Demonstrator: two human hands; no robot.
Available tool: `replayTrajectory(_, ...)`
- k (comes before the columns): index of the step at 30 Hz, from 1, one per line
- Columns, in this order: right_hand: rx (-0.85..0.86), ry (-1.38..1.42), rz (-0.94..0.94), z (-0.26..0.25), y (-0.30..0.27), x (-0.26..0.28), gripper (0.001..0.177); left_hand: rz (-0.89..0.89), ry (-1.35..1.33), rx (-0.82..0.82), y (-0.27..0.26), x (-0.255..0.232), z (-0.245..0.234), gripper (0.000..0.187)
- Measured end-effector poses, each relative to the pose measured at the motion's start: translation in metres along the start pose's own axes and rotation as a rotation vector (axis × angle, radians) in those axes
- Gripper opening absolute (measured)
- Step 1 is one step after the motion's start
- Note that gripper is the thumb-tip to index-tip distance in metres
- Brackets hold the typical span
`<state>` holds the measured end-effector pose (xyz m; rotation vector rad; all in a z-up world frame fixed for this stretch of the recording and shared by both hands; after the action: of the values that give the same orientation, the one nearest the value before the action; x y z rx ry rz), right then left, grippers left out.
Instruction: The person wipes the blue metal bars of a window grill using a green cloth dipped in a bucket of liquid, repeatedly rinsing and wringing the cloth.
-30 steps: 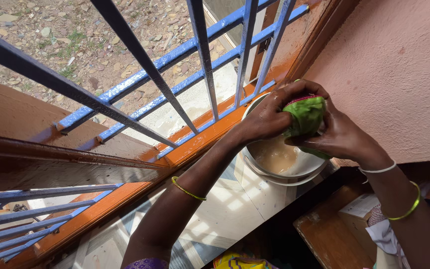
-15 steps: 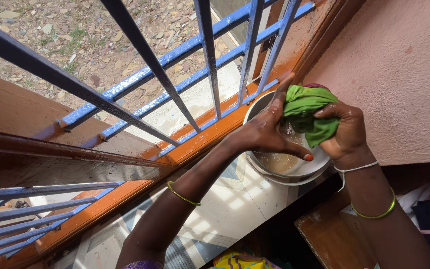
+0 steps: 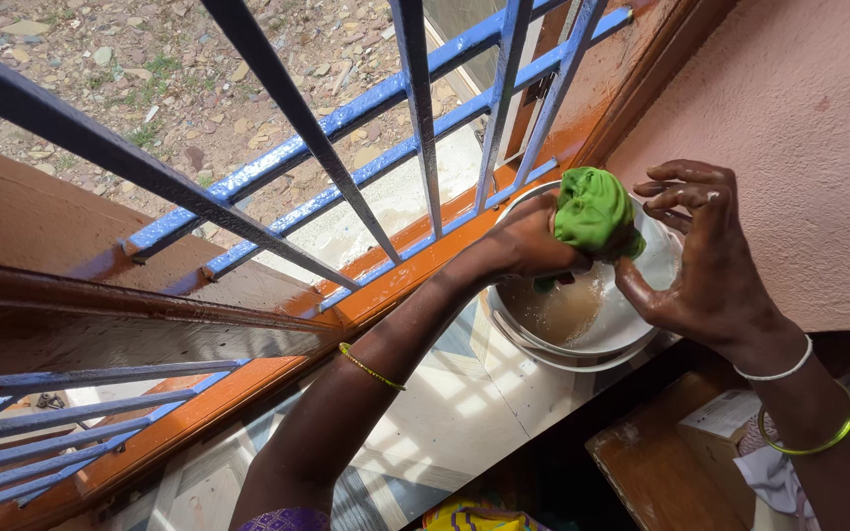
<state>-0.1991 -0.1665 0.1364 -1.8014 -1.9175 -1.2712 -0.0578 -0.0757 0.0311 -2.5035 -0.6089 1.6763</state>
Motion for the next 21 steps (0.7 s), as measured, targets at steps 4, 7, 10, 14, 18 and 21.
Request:
replayTrajectory(4,0.177,-0.38,-0.385,0.038,-0.001,0.012,0.082,-0.099,0.099,0.283,0.002,-0.004,0.017,0.039)
replayTrajectory(7,0.213,-0.488,-0.176,0.055,-0.001,-0.021,0.075,-0.089,0.294,0.311,0.009,0.001,0.026,0.045)
replayTrajectory(10,0.43,-0.597,0.186,0.065,-0.009,-0.063,0.06,0.0,0.468,0.108,0.019,0.009,0.026,0.052)
replayTrajectory(14,0.494,-0.469,0.536,0.069,-0.01,-0.099,0.056,0.214,0.746,-0.236,0.021,-0.001,0.036,0.063)
replayTrajectory(18,0.728,-0.32,0.786,0.075,-0.013,-0.131,0.043,0.075,0.946,-0.16,0.01,-0.015,0.044,0.07)
replayTrajectory(21,0.721,-0.114,0.741,0.075,-0.002,-0.125,0.053,0.1,1.06,-0.212,0.0,-0.023,0.041,0.062)
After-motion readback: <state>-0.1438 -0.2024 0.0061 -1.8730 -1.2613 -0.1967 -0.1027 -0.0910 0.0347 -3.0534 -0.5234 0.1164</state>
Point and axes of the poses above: each hand's wrist, its own y-axis towards the middle knuckle, its own z-axis out of the palm, x = y × z, the point moved 4 cm from there along y, towards the middle knuckle, and after that the axes turned 12 degrees about y, right-handed, at the moved point
